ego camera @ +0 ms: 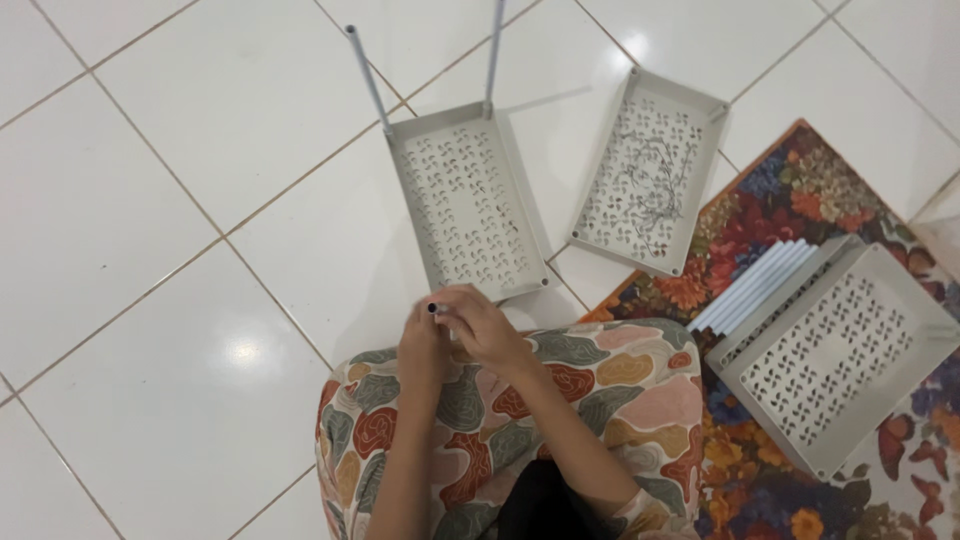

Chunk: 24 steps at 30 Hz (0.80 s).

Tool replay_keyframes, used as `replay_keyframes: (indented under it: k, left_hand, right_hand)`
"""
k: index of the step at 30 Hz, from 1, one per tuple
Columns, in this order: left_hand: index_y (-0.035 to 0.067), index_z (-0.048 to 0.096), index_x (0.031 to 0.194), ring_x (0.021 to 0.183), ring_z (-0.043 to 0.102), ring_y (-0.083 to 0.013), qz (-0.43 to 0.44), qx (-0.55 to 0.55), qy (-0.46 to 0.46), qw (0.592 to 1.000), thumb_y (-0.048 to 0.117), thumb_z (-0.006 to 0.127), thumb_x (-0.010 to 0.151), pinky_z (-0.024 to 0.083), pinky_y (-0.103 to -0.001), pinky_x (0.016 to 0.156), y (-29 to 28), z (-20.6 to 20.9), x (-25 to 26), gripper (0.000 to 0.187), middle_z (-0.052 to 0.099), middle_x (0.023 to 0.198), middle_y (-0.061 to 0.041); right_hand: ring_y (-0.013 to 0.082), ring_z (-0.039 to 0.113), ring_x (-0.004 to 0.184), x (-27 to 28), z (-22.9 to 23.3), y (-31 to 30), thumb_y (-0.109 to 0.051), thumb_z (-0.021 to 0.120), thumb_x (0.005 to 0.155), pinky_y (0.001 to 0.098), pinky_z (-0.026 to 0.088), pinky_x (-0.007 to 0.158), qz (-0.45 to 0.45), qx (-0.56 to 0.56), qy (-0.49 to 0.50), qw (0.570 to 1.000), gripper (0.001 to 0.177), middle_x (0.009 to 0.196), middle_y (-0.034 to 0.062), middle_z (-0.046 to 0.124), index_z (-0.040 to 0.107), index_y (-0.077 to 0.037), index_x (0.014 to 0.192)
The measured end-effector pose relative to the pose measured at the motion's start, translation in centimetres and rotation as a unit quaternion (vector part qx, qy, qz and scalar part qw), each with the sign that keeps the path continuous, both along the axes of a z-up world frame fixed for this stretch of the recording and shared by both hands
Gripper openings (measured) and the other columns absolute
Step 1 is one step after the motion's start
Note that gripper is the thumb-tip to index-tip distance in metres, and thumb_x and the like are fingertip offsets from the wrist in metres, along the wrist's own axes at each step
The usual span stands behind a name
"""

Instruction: The person sits on the floor and assembles two gray perforated trays by inserting gray cylindrical rods into corner holes. They handle the trays and rods, aligning and inserting the rods to form a frame, then place the assembled trays side by side.

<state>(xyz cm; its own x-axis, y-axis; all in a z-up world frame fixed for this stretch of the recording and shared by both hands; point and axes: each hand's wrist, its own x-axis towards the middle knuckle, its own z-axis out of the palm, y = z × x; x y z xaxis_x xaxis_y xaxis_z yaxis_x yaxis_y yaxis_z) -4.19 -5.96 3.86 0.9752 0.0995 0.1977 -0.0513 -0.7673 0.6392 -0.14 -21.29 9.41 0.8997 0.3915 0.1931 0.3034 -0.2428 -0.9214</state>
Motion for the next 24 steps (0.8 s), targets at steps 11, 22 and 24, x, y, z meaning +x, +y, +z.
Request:
replay_keyframes:
  k: [11, 22, 24]
  left_hand:
    - [0.005, 0.069, 0.101, 0.097, 0.076, -0.0401, -0.151, 0.168, 0.146, 0.963, 0.054, 0.078, 0.1, 0.062, -0.053, 0.077, -19.2, 11.0, 1.1, 0.05, 0.076, 0.105, -0.017]
    - [0.008, 0.078, 0.117, 0.101, 0.084, -0.0336, -0.281, 0.205, 0.187, 0.919, 0.014, 0.072, 0.1, 0.069, -0.043, 0.075, -46.8, -10.2, 4.4, 0.019, 0.079, 0.117, -0.016]
    - [0.008, 0.079, 0.115, 0.099, 0.085, -0.0342, -0.264, 0.209, 0.215, 0.917, 0.013, 0.072, 0.102, 0.07, -0.043, 0.074, -48.2, -13.3, 4.1, 0.016, 0.08, 0.118, -0.018]
  right_hand:
    - [0.0196, 0.071, 0.131, -4.0, -5.0, -25.6, -0.019, 0.061, 0.122, 0.0343, 0.062, 0.115, -0.423, 0.234, 0.108, 0.869, 0.028, 0.144, 0.0102, 0.07, 0.067, -0.002, 0.143]
    - [0.0248, 0.061, 0.149, -8.9, -13.5, -38.4, -0.012, 0.052, 0.119, 0.0362, 0.05, 0.125, -0.535, 0.313, 0.194, 0.76, 0.042, 0.162, 0.013, 0.061, 0.055, -0.002, 0.159]
    - [0.0256, 0.062, 0.147, -9.1, -13.3, -38.4, -0.012, 0.052, 0.118, 0.0373, 0.051, 0.124, -0.536, 0.308, 0.206, 0.758, 0.041, 0.161, 0.0135, 0.062, 0.056, -0.001, 0.157]
